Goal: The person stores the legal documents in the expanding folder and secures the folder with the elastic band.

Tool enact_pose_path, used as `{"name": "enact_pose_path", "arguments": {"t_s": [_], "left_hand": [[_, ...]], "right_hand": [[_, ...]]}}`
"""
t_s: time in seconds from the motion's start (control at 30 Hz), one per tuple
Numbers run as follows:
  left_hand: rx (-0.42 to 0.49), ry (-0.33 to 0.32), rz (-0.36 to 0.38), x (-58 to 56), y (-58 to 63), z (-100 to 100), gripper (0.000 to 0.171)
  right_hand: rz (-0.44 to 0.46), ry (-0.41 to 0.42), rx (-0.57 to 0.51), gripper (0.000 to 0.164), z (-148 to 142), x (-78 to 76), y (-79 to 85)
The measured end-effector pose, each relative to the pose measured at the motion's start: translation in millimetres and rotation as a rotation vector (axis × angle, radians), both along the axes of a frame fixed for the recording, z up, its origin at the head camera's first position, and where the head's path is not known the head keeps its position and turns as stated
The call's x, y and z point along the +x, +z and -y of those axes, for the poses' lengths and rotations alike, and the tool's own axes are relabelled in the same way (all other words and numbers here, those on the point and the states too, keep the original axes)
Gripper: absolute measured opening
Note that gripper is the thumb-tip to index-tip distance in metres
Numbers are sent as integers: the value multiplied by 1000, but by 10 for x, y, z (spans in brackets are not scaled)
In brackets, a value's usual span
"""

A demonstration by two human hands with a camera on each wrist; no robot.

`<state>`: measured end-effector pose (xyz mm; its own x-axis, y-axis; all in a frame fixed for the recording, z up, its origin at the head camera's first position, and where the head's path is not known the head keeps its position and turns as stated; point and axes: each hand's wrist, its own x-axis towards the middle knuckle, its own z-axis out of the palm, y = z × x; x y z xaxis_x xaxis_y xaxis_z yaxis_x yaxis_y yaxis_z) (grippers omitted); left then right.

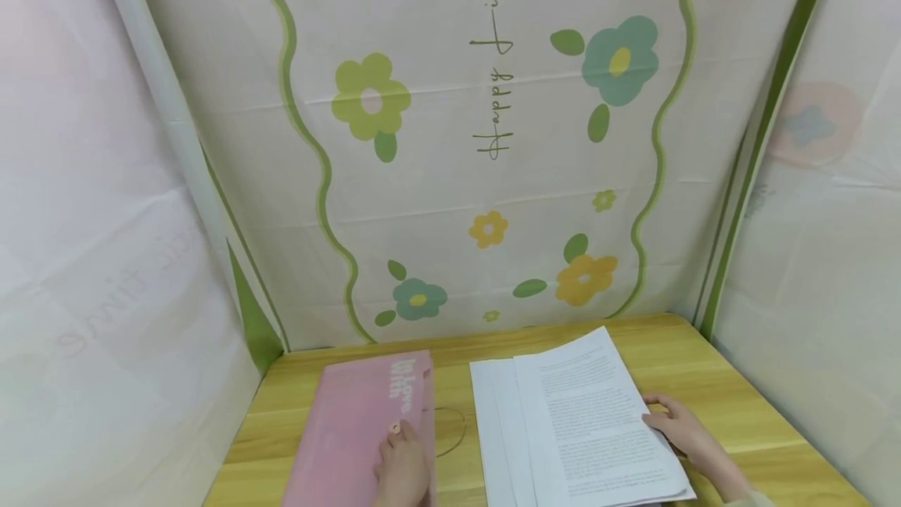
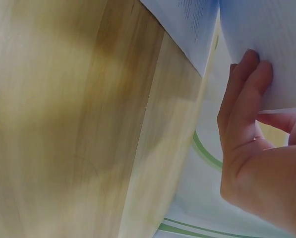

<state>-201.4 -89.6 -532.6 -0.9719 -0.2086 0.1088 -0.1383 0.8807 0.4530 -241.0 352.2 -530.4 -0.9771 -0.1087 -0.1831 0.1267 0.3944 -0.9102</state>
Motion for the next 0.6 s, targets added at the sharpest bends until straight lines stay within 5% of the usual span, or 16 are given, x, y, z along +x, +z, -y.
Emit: {"name": "enact_pose_path", "arguments": {"t_s": [0.23, 0.43, 0.6], "left_hand": [[4, -19, -10, -11, -28, 37, 46], [80, -129, -62, 21, 9, 172, 11], [130, -188, -138, 32, 31, 300, 14]], "right_hand": [[25, -22, -28, 54, 6, -3, 0], [45, -14, -72, 58, 17, 10, 25], [59, 13, -137, 59, 35, 17, 31]]}}
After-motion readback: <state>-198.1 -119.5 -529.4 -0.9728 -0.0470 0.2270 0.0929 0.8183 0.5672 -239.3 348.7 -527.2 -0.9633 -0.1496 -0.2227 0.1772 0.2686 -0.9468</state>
